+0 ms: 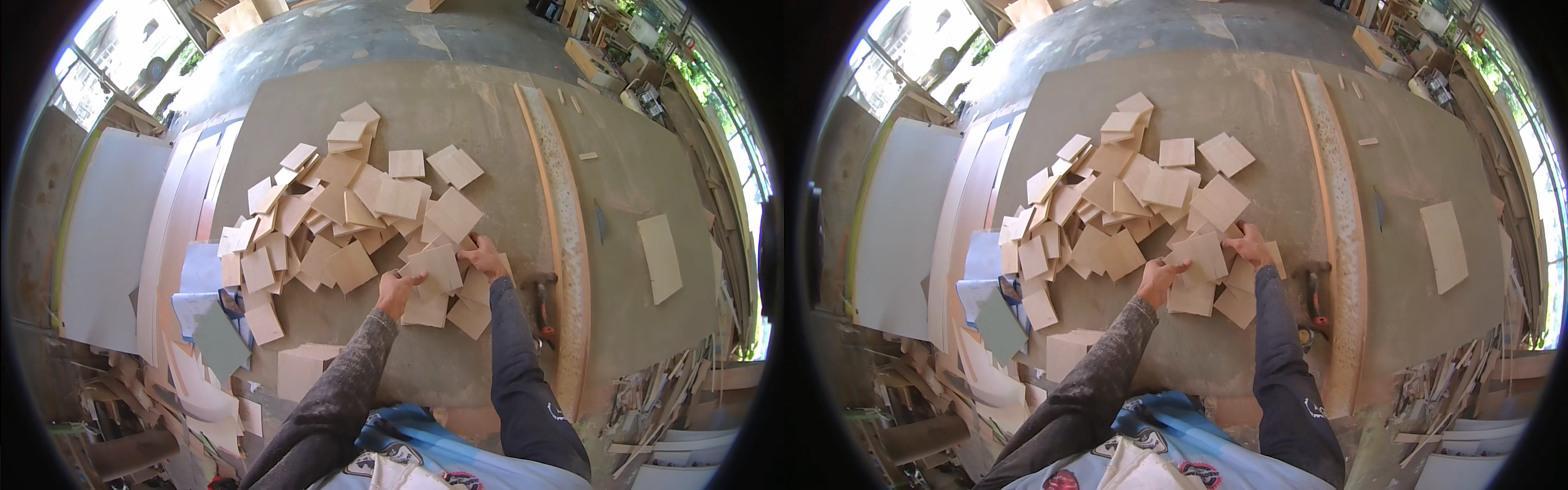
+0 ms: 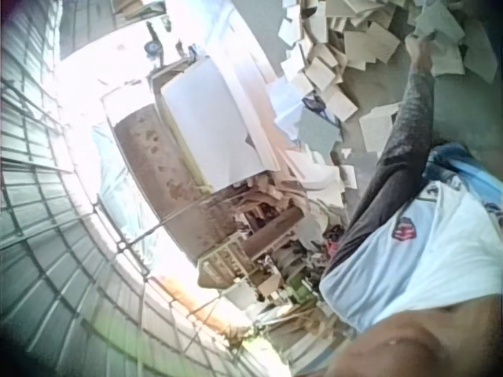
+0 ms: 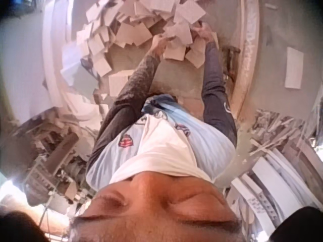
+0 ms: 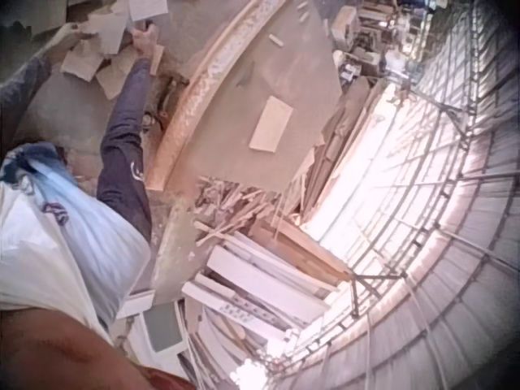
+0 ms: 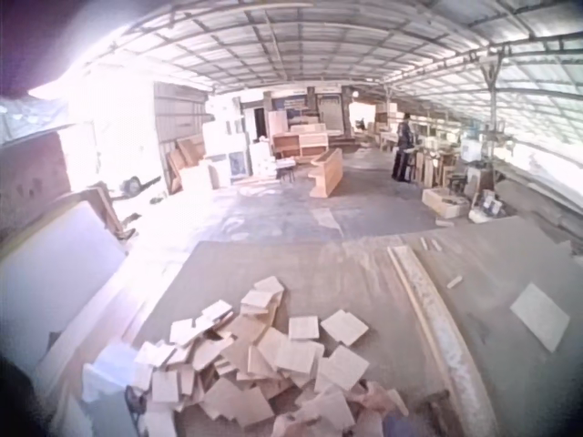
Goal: The person picks up several square wooden blocks from a workbench and stacks them into multiple piles.
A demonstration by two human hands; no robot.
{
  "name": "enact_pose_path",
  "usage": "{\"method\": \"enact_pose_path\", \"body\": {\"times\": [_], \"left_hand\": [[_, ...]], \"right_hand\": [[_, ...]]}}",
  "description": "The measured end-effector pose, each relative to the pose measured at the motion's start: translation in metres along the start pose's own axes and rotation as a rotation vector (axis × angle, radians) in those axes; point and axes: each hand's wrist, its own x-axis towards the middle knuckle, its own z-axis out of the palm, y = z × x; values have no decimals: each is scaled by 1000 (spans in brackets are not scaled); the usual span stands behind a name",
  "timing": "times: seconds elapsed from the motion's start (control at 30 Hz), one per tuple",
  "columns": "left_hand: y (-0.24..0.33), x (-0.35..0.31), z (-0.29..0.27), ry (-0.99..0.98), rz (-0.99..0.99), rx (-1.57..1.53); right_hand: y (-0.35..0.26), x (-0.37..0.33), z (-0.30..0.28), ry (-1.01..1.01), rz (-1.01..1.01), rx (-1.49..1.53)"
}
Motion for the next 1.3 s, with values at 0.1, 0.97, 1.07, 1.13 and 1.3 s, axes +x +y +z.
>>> {"method": "enact_pose_path", "body": {"times": [0.1,0.97,1.07,1.13,1.3], "left_hand": [[-10,-16,-9,-41,26,-3],[-47,-56,33,395,-143,327],[-44,-59,30,322,-93,239],[-35,-72,31,266,-55,320],[-50,-81,33,235,122,551]], "right_hand": [[2,-30,3,8,4,211],[-6,-183,-2,499,-181,59],[7,-176,44,251,55,-284],[-6,-177,64,173,109,-555],[-53,-175,49,3,80,-897]]}}
